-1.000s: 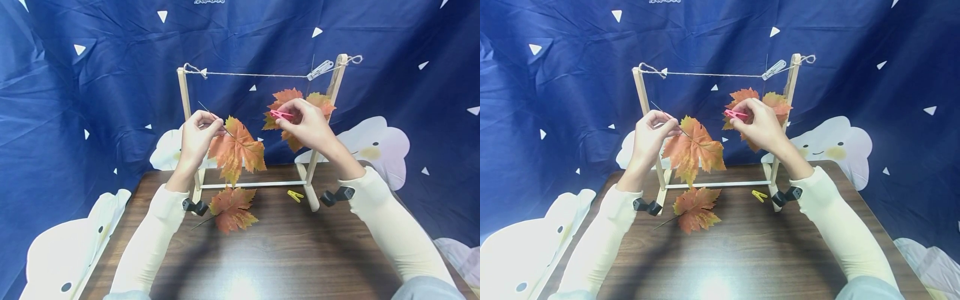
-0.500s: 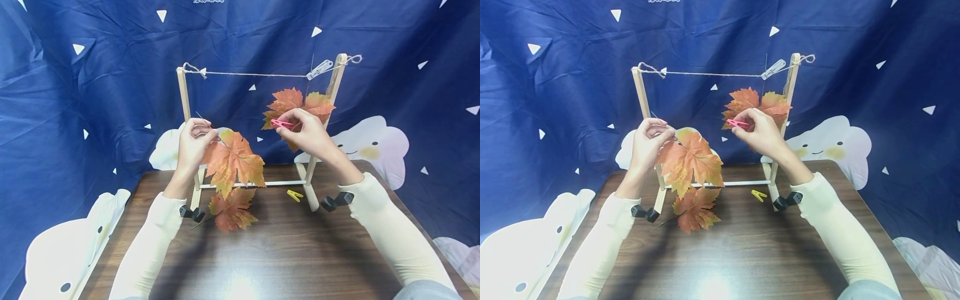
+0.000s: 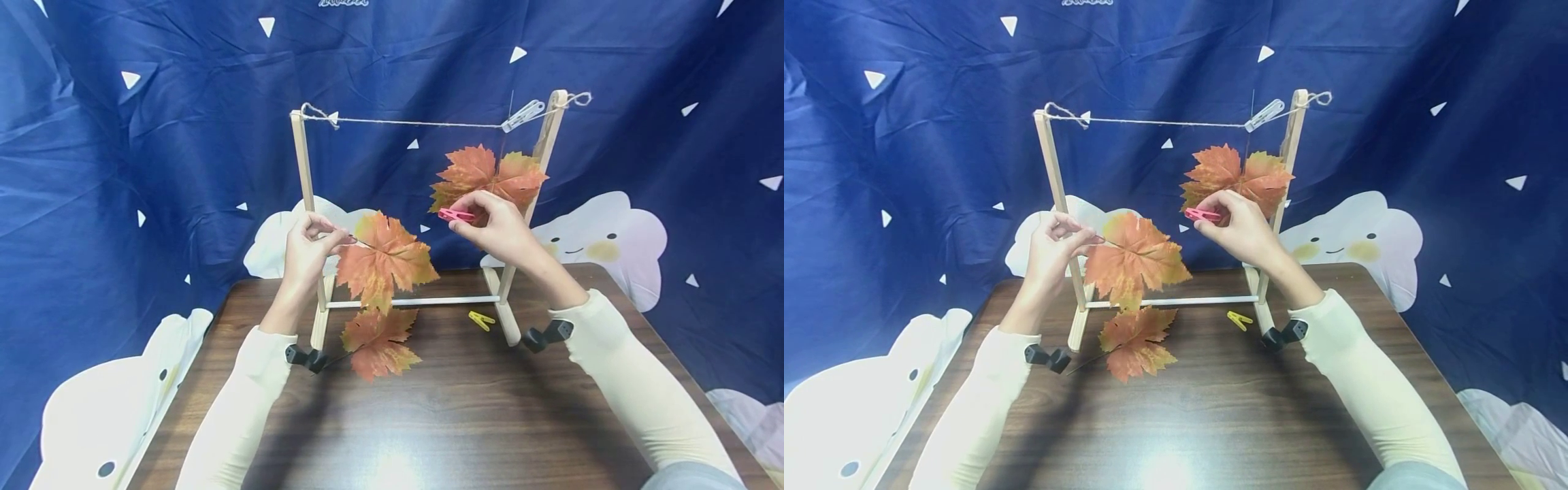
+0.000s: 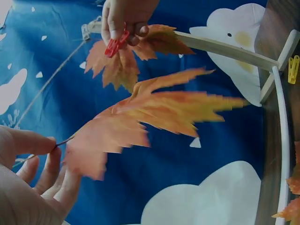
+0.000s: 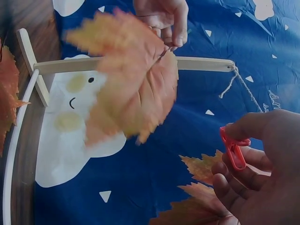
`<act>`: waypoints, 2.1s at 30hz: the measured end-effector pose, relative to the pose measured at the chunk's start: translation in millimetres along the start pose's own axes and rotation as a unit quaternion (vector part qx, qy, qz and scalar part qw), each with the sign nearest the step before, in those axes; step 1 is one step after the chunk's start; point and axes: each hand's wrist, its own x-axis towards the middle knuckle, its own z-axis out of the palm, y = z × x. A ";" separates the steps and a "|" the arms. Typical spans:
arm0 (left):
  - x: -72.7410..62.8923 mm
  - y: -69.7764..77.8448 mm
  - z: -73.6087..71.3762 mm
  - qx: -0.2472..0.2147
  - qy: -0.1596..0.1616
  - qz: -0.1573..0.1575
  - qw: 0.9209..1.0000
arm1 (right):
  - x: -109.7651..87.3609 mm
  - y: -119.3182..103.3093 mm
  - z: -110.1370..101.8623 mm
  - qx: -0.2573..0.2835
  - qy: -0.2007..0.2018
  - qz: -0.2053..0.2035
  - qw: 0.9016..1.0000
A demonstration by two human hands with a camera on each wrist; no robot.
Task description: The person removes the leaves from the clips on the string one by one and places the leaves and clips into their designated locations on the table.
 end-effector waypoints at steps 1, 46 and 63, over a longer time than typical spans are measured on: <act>-0.8 -1.4 -1.3 -0.002 -0.002 -0.006 1.000 | 0.0 0.9 0.8 -0.001 -0.001 0.000 1.000; -59.5 -100.5 -53.3 0.028 0.046 -0.135 0.989 | -50.3 72.8 40.5 0.013 -0.067 0.053 0.996; -85.8 -126.2 -64.9 0.017 0.053 -0.136 0.989 | -77.3 104.8 59.6 0.007 -0.063 0.072 0.995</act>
